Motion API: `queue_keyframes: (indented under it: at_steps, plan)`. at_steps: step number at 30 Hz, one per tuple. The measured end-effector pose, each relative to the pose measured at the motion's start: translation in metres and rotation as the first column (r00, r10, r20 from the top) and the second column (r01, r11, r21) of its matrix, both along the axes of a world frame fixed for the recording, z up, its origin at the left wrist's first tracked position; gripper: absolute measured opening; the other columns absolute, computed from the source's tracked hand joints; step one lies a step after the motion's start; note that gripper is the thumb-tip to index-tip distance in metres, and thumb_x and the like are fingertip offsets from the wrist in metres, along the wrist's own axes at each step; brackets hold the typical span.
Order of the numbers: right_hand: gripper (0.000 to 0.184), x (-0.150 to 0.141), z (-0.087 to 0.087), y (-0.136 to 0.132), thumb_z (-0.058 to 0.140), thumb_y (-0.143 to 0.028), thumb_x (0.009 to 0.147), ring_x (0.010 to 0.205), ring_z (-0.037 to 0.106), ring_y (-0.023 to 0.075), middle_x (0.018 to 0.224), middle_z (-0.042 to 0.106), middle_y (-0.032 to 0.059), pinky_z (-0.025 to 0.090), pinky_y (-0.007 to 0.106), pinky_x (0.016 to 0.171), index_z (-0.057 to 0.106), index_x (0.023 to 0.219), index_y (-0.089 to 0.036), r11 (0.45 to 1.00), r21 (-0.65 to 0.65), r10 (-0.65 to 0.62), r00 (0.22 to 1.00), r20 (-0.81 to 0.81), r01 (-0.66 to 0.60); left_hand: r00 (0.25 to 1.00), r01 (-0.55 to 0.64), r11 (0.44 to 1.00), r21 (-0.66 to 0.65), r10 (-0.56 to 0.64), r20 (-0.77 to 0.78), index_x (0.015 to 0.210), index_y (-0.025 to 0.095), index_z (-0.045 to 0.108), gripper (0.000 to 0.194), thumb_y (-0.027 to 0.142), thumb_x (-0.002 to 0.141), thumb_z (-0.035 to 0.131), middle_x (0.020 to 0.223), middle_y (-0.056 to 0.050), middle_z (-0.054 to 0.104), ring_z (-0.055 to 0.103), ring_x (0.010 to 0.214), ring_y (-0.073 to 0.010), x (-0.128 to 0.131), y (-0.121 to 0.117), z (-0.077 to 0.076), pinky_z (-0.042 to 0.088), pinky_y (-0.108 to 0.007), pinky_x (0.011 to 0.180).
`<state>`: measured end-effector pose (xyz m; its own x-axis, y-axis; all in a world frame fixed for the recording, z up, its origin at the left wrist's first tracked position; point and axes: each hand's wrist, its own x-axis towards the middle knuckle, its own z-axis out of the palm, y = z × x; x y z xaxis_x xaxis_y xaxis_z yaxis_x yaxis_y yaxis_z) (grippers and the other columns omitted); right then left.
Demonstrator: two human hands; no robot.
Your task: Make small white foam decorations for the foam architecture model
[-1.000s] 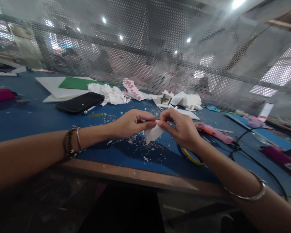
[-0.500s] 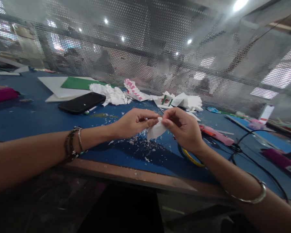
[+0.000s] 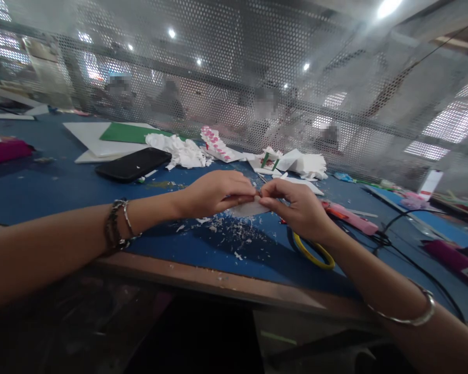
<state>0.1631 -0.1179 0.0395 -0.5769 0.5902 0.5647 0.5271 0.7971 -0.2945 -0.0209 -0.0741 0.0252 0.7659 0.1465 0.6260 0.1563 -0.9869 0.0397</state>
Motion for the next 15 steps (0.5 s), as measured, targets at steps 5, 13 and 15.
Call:
queue_keyframes:
  at_steps: [5,13,15]
  plan:
    - [0.017,-0.0025,-0.0040,0.0017,0.053,-0.025,0.077,0.047,0.038,0.0035,0.055,0.044,-0.0058,0.033,0.015,0.044,0.045,0.064,-0.016,0.999,-0.054,-0.003,0.997,-0.080,-0.002,0.998,0.041,0.997,-0.072,-0.038,0.045,0.078,0.012,0.061,0.019,0.014,0.080,0.042,0.072,-0.006,0.063,0.052,0.066,-0.0118,0.0008,-0.0015,-0.0027,0.041,-0.021,0.063]
    - [0.022,-0.0090,-0.0056,-0.0030,0.054,-0.034,0.075,0.044,0.035,0.0030,0.055,0.042,-0.0058,0.028,0.015,0.038,0.045,0.064,-0.017,0.997,-0.075,-0.001,0.973,-0.230,-0.017,0.961,0.166,0.885,-0.435,-0.046,0.272,0.063,0.014,0.062,0.012,0.018,0.073,0.056,0.069,-0.002,0.062,0.054,0.062,-0.0086,0.0050,-0.0062,-0.0041,0.044,-0.017,0.058]
    - [0.022,-0.0099,-0.0067,-0.0031,0.052,-0.033,0.076,0.045,0.036,0.0031,0.055,0.043,-0.0056,0.029,0.015,0.039,0.045,0.064,-0.017,0.998,-0.056,0.008,0.969,-0.246,-0.022,0.944,0.202,0.831,-0.519,-0.025,0.328,0.061,0.012,0.060,0.011,0.019,0.070,0.058,0.071,-0.003,0.060,0.053,0.058,-0.0074,0.0065,-0.0069,-0.0050,0.045,-0.016,0.051]
